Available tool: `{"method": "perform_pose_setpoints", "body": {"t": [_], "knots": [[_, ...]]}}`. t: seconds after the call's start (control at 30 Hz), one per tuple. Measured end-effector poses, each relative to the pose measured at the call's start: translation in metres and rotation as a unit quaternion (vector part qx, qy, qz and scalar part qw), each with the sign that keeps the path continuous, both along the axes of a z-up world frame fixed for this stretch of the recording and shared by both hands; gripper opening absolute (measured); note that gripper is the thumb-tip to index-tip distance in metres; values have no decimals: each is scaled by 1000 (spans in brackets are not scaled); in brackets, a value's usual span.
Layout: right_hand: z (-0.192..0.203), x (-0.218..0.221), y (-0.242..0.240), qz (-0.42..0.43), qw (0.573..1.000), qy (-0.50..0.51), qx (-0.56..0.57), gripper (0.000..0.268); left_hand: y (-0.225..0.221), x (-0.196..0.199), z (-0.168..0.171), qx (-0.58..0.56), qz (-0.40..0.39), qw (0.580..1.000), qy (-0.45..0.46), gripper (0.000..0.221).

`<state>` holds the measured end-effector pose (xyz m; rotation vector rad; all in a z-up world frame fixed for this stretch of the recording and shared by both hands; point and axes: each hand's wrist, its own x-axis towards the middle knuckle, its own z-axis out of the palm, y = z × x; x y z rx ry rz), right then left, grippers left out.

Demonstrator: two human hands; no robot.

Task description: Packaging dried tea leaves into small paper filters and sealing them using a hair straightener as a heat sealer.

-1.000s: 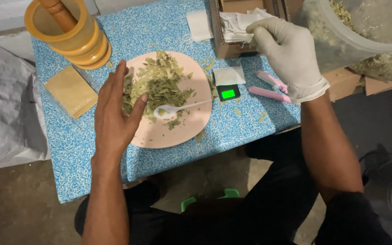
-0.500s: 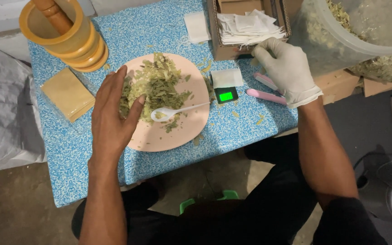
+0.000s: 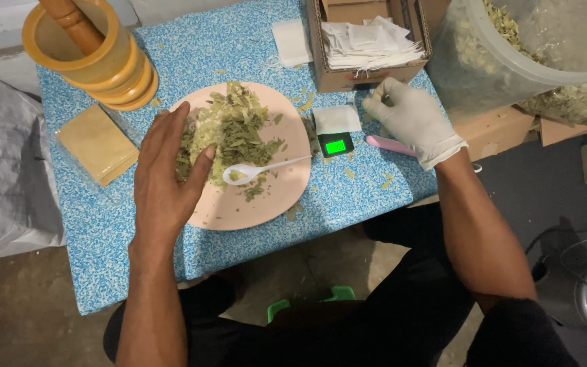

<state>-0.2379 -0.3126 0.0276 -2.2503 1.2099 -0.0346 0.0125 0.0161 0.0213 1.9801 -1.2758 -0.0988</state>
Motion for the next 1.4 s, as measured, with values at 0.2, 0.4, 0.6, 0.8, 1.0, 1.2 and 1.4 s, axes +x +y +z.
{"method": "perform_pose_setpoints", "body": {"t": [0.2,0.4,0.6,0.8,1.0,1.2,1.4], "knots": [[-2,2,0,-11,1000,-1,19,30,0,2,-2,-6,-6,1000,-15,65],[-5,3,-1,6,1000,24,12,31,1,3,-5,-3,-10,1000,-19,66],[42,20,36,-125,974,-22,185,31,0,3,-5,-8,-14,1000,-15,65],[24,21,27,-103,979,-18,172,25,-2,4,-12,-30,-30,999,-23,61],[-5,11,16,-8,999,-4,31,41,-9,-9,9,-40,-2,999,13,66],[-3,15,14,5,999,-36,26,30,-10,-11,8,-38,-7,999,12,64],[-8,12,7,27,993,-103,49,35,-11,-8,2,-43,-14,999,5,64]]}}
